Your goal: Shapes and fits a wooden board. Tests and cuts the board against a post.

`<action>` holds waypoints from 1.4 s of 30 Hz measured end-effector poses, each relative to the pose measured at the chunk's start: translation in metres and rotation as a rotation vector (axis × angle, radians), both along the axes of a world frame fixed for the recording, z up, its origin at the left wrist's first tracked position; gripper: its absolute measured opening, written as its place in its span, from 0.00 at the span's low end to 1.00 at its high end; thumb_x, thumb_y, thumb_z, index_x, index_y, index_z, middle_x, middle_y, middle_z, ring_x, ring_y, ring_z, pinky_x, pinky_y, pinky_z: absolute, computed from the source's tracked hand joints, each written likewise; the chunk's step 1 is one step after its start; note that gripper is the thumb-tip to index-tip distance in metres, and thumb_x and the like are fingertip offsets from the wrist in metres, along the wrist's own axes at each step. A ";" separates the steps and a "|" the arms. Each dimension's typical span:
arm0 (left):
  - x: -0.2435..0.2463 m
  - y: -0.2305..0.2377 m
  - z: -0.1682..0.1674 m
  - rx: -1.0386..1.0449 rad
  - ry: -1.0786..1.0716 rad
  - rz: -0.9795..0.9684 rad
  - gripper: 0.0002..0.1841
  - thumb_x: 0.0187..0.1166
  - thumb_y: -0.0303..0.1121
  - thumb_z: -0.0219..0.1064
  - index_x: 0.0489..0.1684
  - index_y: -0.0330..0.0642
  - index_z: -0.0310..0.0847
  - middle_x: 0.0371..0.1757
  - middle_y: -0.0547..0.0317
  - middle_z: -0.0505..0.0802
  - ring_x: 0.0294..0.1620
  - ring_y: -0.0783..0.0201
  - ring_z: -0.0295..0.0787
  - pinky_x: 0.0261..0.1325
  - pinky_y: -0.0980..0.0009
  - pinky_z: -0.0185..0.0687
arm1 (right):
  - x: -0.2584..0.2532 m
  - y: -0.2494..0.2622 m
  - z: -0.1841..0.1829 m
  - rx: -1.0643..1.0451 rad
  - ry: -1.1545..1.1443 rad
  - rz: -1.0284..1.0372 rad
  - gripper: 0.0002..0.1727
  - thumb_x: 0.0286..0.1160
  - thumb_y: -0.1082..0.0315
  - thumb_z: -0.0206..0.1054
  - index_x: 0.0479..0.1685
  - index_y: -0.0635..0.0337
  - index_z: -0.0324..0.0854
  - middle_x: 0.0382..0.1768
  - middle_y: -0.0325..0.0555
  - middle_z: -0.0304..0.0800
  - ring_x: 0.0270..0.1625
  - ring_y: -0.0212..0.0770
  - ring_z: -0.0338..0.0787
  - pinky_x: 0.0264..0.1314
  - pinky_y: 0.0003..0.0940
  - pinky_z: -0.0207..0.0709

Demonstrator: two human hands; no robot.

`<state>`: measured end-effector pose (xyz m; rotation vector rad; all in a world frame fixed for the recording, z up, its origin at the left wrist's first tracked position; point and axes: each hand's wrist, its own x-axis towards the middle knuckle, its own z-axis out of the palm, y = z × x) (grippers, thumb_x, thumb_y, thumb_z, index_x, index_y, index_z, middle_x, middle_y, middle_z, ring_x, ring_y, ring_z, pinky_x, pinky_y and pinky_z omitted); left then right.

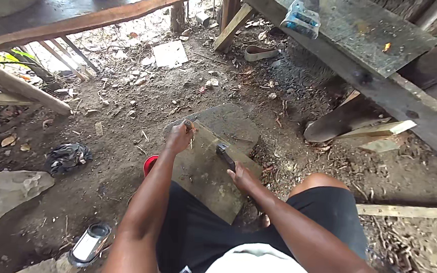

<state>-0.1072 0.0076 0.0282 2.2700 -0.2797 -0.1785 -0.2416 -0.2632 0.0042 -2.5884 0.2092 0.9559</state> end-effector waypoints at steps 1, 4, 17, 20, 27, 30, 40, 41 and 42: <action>-0.003 -0.001 -0.001 -0.010 -0.011 -0.001 0.08 0.87 0.31 0.64 0.55 0.39 0.84 0.45 0.49 0.94 0.46 0.54 0.93 0.55 0.49 0.88 | 0.001 -0.001 0.001 0.001 0.004 0.003 0.34 0.90 0.41 0.51 0.81 0.59 0.63 0.57 0.61 0.89 0.62 0.60 0.91 0.64 0.60 0.82; 0.000 -0.002 -0.006 0.019 0.012 -0.013 0.09 0.88 0.35 0.63 0.56 0.42 0.83 0.45 0.50 0.94 0.46 0.54 0.94 0.54 0.47 0.89 | 0.007 -0.006 0.009 0.034 -0.007 0.012 0.34 0.89 0.41 0.53 0.81 0.59 0.65 0.56 0.60 0.89 0.61 0.59 0.91 0.64 0.60 0.82; 0.009 0.008 -0.013 0.021 -0.009 -0.125 0.09 0.86 0.30 0.64 0.56 0.40 0.84 0.47 0.50 0.95 0.50 0.56 0.94 0.61 0.49 0.88 | 0.039 0.048 0.172 0.360 -0.752 0.072 0.29 0.87 0.43 0.60 0.79 0.48 0.68 0.28 0.40 0.86 0.24 0.40 0.87 0.28 0.46 0.85; 0.008 0.007 -0.014 0.047 0.004 -0.126 0.08 0.86 0.31 0.64 0.56 0.42 0.84 0.46 0.52 0.95 0.49 0.56 0.94 0.60 0.48 0.89 | 0.046 0.058 0.143 0.287 -0.688 0.114 0.29 0.87 0.44 0.60 0.78 0.51 0.68 0.30 0.46 0.88 0.28 0.47 0.90 0.32 0.52 0.86; -0.008 0.007 -0.030 -0.037 0.007 -0.017 0.09 0.87 0.32 0.64 0.58 0.44 0.85 0.49 0.52 0.95 0.51 0.56 0.94 0.61 0.47 0.88 | 0.057 0.034 0.103 0.140 -0.279 0.166 0.32 0.87 0.36 0.54 0.76 0.50 0.70 0.43 0.51 0.92 0.50 0.52 0.93 0.56 0.57 0.84; -0.016 0.011 -0.034 -0.102 -0.037 0.132 0.09 0.87 0.34 0.64 0.57 0.44 0.84 0.48 0.53 0.95 0.47 0.56 0.94 0.56 0.47 0.89 | 0.040 0.020 0.095 0.206 -0.320 0.102 0.33 0.87 0.36 0.54 0.78 0.49 0.70 0.44 0.49 0.91 0.47 0.50 0.93 0.55 0.55 0.85; -0.039 0.030 -0.033 -0.167 -0.095 0.472 0.15 0.90 0.40 0.61 0.65 0.42 0.81 0.54 0.48 0.94 0.50 0.52 0.94 0.58 0.45 0.88 | -0.015 -0.032 0.026 0.161 -0.086 -0.044 0.34 0.87 0.36 0.54 0.80 0.51 0.69 0.49 0.52 0.91 0.51 0.53 0.92 0.58 0.59 0.84; -0.040 0.040 -0.028 -0.196 -0.110 0.476 0.14 0.90 0.39 0.61 0.64 0.42 0.81 0.55 0.50 0.94 0.49 0.54 0.94 0.58 0.47 0.89 | -0.020 -0.034 0.019 0.161 -0.057 -0.056 0.34 0.87 0.36 0.54 0.80 0.50 0.69 0.49 0.53 0.91 0.51 0.53 0.92 0.58 0.59 0.84; -0.042 0.048 -0.021 -0.235 -0.111 0.457 0.13 0.90 0.37 0.62 0.63 0.43 0.81 0.55 0.52 0.95 0.50 0.57 0.94 0.59 0.49 0.90 | -0.024 -0.034 0.012 0.164 -0.033 -0.067 0.34 0.87 0.37 0.54 0.81 0.50 0.69 0.49 0.53 0.91 0.51 0.54 0.92 0.58 0.59 0.84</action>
